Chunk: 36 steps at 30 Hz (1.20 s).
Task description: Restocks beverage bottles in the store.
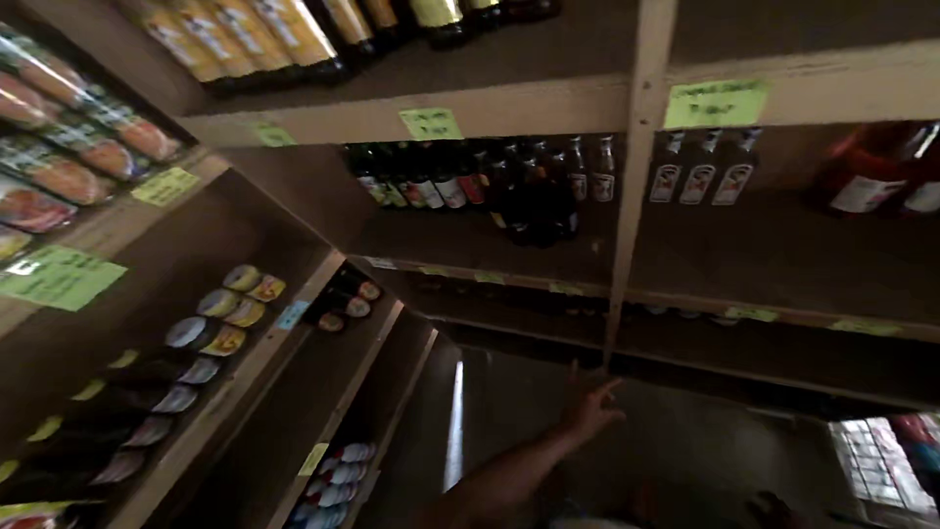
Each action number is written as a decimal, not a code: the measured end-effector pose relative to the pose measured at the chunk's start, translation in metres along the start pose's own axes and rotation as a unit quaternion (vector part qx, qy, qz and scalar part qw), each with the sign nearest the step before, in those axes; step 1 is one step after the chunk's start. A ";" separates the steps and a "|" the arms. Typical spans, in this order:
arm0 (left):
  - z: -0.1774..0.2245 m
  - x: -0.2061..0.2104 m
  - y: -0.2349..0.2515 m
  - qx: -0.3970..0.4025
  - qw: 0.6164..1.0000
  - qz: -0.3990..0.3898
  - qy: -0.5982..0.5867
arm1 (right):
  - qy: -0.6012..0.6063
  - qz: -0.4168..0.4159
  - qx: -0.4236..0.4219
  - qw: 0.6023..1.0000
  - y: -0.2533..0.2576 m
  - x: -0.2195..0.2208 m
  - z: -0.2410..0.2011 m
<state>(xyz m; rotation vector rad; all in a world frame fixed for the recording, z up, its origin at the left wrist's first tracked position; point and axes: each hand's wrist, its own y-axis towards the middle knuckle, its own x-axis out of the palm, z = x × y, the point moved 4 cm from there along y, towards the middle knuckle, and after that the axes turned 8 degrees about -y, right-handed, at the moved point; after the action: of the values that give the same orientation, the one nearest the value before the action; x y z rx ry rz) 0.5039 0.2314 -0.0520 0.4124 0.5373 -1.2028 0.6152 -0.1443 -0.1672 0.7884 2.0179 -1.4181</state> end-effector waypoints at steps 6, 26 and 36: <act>0.046 -0.231 0.084 0.109 0.928 0.356 -0.001 | -0.078 -0.006 -0.176 0.981 0.010 -0.040 -0.218; 0.061 -0.418 0.184 0.012 0.994 0.093 0.058 | -0.124 0.308 -0.302 0.894 -0.065 -0.274 -0.656; 0.046 -0.421 0.170 0.042 0.990 0.134 -0.018 | -0.128 0.306 -0.286 0.899 -0.048 -0.273 -0.662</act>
<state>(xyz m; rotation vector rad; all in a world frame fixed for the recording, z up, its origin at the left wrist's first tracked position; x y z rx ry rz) 0.5633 0.5786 0.2376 0.5163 0.3880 -0.9743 0.6992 0.4298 0.2547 0.8101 1.6319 -0.4973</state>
